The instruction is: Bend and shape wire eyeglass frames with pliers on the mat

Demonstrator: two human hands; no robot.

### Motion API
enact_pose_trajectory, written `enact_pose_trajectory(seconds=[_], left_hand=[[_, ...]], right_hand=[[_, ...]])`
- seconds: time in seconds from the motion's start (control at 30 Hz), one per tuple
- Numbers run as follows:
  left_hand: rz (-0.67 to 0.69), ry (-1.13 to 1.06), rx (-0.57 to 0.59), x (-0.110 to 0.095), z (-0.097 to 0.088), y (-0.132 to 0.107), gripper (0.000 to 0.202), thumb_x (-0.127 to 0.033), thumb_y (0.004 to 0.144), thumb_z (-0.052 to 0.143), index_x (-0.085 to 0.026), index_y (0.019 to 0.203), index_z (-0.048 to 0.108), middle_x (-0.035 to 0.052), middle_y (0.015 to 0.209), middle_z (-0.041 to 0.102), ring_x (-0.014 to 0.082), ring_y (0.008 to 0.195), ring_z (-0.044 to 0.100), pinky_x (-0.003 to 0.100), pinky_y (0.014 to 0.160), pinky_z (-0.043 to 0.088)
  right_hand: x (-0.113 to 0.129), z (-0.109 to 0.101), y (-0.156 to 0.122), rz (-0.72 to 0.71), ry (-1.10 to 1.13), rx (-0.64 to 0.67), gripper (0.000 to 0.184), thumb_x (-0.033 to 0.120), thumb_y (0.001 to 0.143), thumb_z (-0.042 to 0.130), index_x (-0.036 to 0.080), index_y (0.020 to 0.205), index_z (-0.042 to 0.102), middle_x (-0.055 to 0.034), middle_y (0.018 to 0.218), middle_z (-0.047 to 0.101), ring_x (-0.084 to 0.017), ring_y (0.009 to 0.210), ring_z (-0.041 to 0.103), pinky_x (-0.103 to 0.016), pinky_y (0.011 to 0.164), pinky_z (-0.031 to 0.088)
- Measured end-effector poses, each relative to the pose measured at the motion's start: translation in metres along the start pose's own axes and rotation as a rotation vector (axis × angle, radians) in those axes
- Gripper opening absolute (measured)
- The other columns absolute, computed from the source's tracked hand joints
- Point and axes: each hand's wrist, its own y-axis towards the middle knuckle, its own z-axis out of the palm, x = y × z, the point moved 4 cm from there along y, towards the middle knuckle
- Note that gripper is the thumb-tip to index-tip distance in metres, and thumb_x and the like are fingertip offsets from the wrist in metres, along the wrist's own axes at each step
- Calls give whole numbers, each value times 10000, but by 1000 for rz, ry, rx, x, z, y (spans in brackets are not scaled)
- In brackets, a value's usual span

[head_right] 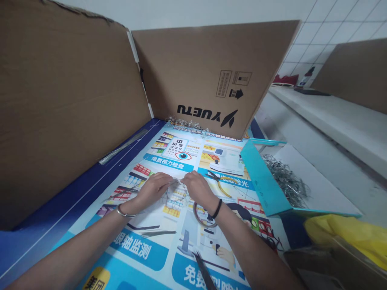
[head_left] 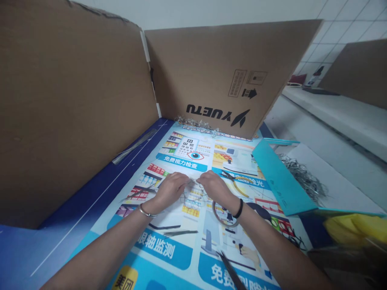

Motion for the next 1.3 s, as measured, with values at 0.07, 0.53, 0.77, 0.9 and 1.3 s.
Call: enact_pose_trajectory(seconds=[0.07, 0.53, 0.77, 0.9, 1.3], left_hand=[[0, 0, 14, 0, 2, 0, 300, -107, 845, 454, -235, 1055, 626, 41, 1017, 666, 196, 972, 575, 380, 865, 442], [-143, 49, -17, 8, 2, -2, 214, -96, 765, 533, -197, 948, 580, 50, 931, 626, 213, 932, 548, 357, 818, 432], [-198, 131, -50, 8, 0, -3, 85, -180, 719, 607, -189, 766, 537, 40, 824, 574, 214, 849, 519, 355, 777, 411], [-184, 143, -40, 5, -1, -3, 127, -204, 689, 644, -188, 762, 541, 42, 850, 569, 219, 868, 508, 359, 796, 396], [-206, 101, -22, 10, 3, -4, 125, -222, 712, 639, -192, 774, 535, 26, 849, 576, 207, 864, 499, 350, 787, 373]], right_hand=[[1, 0, 0, -9, 4, -13, 288, 69, 848, 442, 194, 985, 662, -59, 901, 632, -166, 907, 496, -281, 844, 349], [-2, 1, -3, -4, -7, -23, 301, 87, 852, 446, 205, 1034, 655, -62, 970, 634, -177, 928, 490, -288, 841, 375], [5, -11, -2, -2, 76, -35, 250, 183, 898, 431, 182, 970, 670, -71, 945, 637, -172, 923, 520, -302, 848, 382], [8, -13, -3, 19, 124, -62, 204, 265, 880, 494, 184, 927, 675, -68, 942, 638, -190, 920, 526, -322, 846, 389], [5, -4, -5, 33, 72, -48, 205, 245, 835, 544, 192, 1001, 651, -70, 990, 613, -202, 956, 505, -346, 876, 383]])
